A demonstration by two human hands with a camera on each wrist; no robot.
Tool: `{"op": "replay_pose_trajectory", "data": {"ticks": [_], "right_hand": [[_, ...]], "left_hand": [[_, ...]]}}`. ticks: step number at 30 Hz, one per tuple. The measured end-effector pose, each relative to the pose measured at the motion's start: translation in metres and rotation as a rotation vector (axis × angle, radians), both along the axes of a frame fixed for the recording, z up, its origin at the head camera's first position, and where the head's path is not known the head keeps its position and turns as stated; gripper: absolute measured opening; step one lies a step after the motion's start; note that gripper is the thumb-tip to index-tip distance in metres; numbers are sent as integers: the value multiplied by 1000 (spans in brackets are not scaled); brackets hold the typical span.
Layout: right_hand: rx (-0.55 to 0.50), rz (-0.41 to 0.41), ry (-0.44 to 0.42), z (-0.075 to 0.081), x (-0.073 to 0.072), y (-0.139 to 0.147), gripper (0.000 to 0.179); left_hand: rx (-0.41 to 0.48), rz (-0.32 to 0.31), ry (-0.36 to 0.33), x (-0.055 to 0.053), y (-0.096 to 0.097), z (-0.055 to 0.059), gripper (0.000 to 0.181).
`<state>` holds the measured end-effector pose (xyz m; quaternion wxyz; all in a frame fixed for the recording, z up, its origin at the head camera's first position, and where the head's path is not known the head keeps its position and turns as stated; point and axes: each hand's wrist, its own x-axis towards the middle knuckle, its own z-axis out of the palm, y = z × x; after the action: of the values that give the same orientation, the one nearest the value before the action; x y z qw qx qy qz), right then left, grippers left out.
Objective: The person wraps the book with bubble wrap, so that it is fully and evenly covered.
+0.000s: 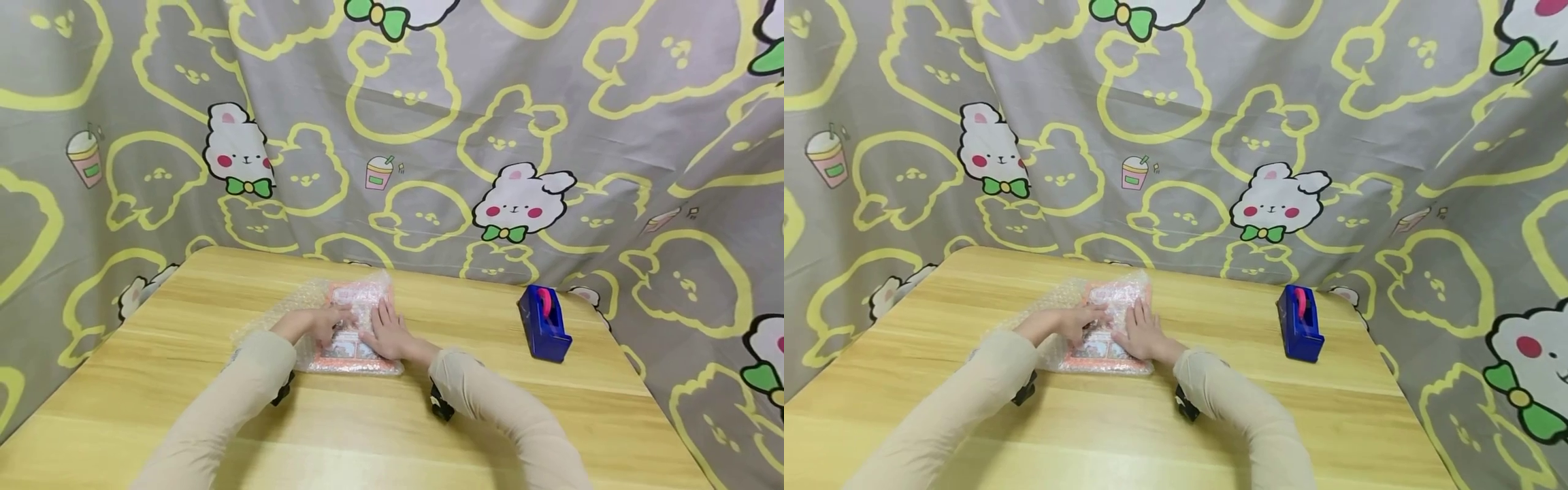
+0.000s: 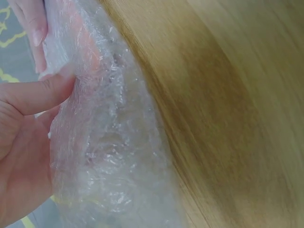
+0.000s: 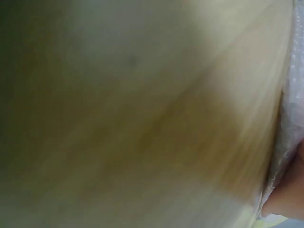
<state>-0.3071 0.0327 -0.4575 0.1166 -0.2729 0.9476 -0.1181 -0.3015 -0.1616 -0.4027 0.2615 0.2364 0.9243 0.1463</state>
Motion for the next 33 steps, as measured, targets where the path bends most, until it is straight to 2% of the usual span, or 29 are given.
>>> {"op": "replay_pose_trajectory", "data": {"ticks": [4, 10, 13, 16, 23, 29, 33], "right_hand": [[51, 27, 5, 2, 0, 3, 81], [178, 76, 43, 3, 1, 8, 91], [187, 125, 76, 2, -1, 6, 94], [196, 161, 74, 2, -5, 3, 95], [196, 157, 49, 10, -4, -1, 95], [219, 145, 58, 15, -5, 0, 95], [251, 135, 46, 15, -5, 0, 96]], "left_hand": [[9, 9, -5, -1, 2, -2, 78], [7, -11, -12, -2, 7, -5, 79], [14, 3, -16, -2, 4, -6, 81], [36, 25, -33, -1, 0, -5, 83], [49, 4, -34, 0, -2, -3, 84], [53, -61, -5, -5, -4, -3, 80], [47, -91, -14, -6, -4, -4, 81]]}}
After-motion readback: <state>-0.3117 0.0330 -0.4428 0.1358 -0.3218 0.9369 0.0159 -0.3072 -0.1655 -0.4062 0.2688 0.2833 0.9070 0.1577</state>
